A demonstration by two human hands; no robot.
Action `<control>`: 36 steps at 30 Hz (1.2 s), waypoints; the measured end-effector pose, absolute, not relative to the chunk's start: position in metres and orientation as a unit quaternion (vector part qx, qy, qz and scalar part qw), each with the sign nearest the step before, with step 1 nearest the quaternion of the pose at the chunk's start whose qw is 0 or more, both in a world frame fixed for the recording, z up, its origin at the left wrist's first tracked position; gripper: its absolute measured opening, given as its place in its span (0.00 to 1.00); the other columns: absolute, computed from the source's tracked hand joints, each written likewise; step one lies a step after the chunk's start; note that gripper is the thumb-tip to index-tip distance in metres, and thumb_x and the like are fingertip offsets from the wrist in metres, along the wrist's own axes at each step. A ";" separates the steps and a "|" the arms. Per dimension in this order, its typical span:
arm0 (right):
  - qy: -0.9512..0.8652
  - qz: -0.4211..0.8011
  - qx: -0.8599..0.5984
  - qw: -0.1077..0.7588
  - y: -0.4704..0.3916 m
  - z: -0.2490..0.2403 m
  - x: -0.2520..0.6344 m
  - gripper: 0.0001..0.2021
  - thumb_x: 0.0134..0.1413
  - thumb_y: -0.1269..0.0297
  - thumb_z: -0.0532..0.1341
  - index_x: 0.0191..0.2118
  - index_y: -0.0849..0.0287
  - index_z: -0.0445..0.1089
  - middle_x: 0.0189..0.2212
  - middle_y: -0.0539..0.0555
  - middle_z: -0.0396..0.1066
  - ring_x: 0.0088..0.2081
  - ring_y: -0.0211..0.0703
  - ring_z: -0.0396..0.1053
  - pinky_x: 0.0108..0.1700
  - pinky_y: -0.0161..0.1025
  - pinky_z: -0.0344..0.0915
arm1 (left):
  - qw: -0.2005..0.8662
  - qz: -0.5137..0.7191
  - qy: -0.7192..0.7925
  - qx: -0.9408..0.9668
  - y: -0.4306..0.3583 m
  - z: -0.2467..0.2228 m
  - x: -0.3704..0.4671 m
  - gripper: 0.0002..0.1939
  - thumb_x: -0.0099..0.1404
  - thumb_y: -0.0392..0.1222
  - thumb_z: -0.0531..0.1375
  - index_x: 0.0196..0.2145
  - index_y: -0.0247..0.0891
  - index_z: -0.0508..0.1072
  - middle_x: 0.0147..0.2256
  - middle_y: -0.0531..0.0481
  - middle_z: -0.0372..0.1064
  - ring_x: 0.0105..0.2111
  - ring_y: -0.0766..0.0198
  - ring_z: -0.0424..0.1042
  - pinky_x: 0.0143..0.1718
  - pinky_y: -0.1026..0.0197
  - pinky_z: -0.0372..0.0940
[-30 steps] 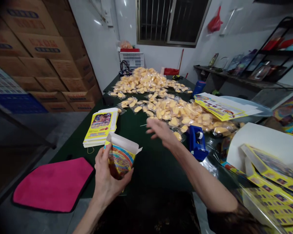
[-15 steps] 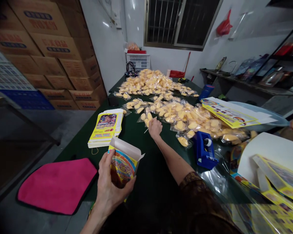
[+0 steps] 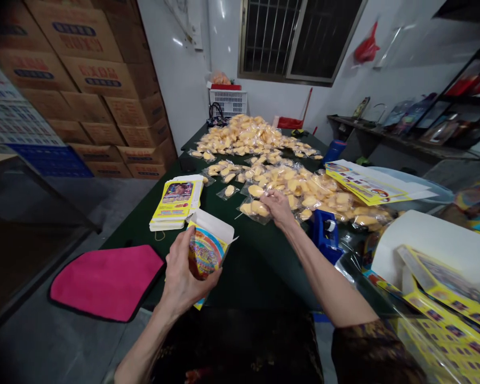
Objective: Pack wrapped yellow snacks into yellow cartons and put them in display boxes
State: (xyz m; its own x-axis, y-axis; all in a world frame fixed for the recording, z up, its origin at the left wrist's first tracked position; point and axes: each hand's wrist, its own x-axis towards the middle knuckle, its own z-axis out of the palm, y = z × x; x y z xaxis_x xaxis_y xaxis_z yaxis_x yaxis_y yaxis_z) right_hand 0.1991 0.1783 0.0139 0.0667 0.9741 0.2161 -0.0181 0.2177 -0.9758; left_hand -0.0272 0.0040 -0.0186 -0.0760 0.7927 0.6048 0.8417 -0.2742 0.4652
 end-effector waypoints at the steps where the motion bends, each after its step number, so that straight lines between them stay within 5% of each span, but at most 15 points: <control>1: -0.524 0.447 -0.445 0.573 0.172 0.023 0.205 0.18 0.31 0.55 0.67 0.27 0.57 0.61 0.16 0.42 0.63 0.17 0.31 0.57 0.21 0.32 0.56 | 0.033 -0.407 -0.603 -0.685 0.005 -0.017 -0.025 0.50 0.49 0.49 0.65 0.64 0.42 0.44 0.57 0.35 0.54 0.55 0.41 0.60 0.48 0.42 0.61; 7: -0.549 0.562 -0.341 0.517 0.131 0.072 0.224 0.17 0.30 0.60 0.71 0.28 0.58 0.66 0.19 0.48 0.71 0.18 0.35 0.65 0.20 0.31 0.58 | 0.027 -0.356 -0.600 -0.716 0.007 -0.001 -0.009 0.48 0.47 0.47 0.65 0.62 0.40 0.50 0.56 0.35 0.54 0.52 0.41 0.60 0.46 0.44 0.59; 16: -0.682 0.546 -0.404 0.269 0.107 0.110 0.216 0.09 0.33 0.65 0.70 0.23 0.62 0.72 0.18 0.52 0.73 0.17 0.34 0.65 0.18 0.30 0.57 | 0.066 -0.370 -0.547 -0.748 0.003 0.001 -0.001 0.45 0.46 0.44 0.63 0.61 0.38 0.50 0.55 0.35 0.55 0.52 0.44 0.60 0.46 0.47 0.58; 25: -0.717 0.451 -0.482 0.223 0.114 0.126 0.222 0.07 0.32 0.72 0.68 0.20 0.62 0.68 0.15 0.48 0.68 0.16 0.27 0.57 0.17 0.27 0.49 | 0.116 -0.274 -0.586 -0.754 -0.002 0.008 0.003 0.42 0.46 0.42 0.64 0.59 0.40 0.57 0.56 0.32 0.50 0.52 0.38 0.58 0.46 0.43 0.56; 30: -0.751 0.461 -0.438 0.179 0.106 0.128 0.210 0.07 0.37 0.68 0.67 0.22 0.61 0.66 0.14 0.46 0.65 0.15 0.28 0.55 0.17 0.28 0.49 | 0.116 -0.252 -0.563 -0.778 -0.006 0.011 0.015 0.42 0.46 0.41 0.63 0.59 0.42 0.57 0.55 0.32 0.49 0.52 0.37 0.58 0.45 0.42 0.55; 36: -0.839 0.335 -0.318 0.288 0.100 0.119 0.198 0.06 0.47 0.64 0.62 0.29 0.61 0.67 0.21 0.48 0.70 0.21 0.32 0.63 0.23 0.30 0.57 | 0.045 -0.351 -0.507 -0.786 -0.005 0.008 0.006 0.45 0.46 0.44 0.63 0.61 0.42 0.51 0.55 0.35 0.51 0.51 0.43 0.59 0.45 0.46 0.57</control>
